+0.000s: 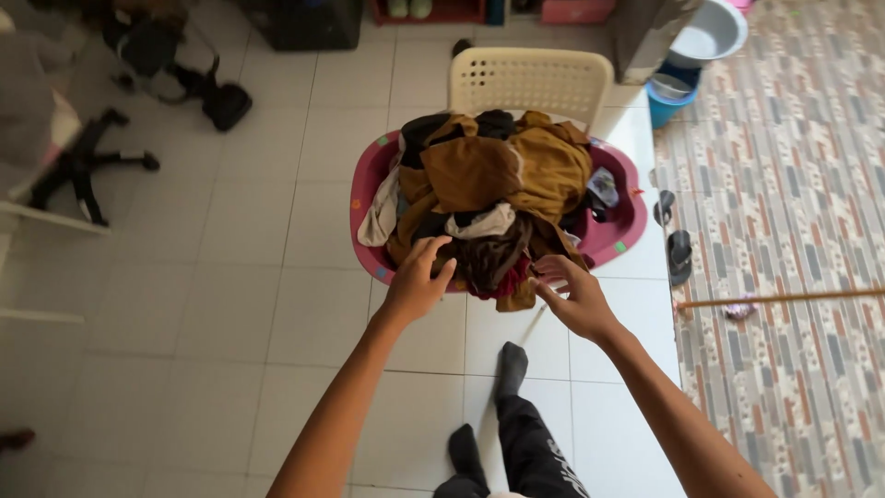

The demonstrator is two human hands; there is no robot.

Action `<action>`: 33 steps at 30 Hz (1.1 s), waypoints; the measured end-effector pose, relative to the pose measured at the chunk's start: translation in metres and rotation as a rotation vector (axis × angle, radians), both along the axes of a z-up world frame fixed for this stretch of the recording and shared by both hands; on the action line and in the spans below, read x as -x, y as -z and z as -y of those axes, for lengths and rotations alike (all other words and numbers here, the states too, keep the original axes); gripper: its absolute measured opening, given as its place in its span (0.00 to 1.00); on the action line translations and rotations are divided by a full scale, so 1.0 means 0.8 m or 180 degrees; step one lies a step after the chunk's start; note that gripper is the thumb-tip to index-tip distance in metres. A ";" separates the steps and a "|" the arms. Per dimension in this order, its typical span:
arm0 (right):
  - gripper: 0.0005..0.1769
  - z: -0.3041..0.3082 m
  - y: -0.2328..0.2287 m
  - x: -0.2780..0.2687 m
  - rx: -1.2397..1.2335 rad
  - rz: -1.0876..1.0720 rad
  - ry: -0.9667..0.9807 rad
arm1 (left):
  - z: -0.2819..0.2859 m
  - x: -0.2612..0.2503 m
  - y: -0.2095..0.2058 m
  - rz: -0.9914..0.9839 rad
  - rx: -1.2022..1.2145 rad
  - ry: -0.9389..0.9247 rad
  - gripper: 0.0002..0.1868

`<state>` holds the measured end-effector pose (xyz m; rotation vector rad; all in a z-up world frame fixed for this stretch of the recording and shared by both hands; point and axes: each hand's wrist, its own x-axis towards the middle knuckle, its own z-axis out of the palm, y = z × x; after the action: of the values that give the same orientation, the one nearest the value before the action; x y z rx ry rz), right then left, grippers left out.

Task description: Hanging wet clothes and items on various drying racks.

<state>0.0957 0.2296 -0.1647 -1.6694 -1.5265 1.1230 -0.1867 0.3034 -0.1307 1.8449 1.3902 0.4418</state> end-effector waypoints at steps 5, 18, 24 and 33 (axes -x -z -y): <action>0.26 -0.089 0.084 -0.024 -0.0133 -0.0276 -0.0211 | -0.076 0.004 0.113 0.0078 -0.0158 -0.0368 0.24; 0.24 -0.227 0.073 -0.037 -0.0632 0.0415 -0.0263 | -0.221 -0.075 0.206 0.0534 0.0441 -0.2034 0.53; 0.22 -0.272 0.070 -0.043 -0.0968 0.0853 -0.0412 | -0.217 -0.081 0.174 -0.0543 0.1072 -0.1684 0.47; 0.23 -0.338 0.019 0.001 -0.0535 0.0990 -0.1069 | -0.199 -0.063 0.191 -0.0316 0.0177 -0.0601 0.21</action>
<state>0.0952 0.4999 -0.1799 -1.5636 -2.0983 0.8914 -0.1367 0.4628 -0.2833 1.7181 1.6362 0.4065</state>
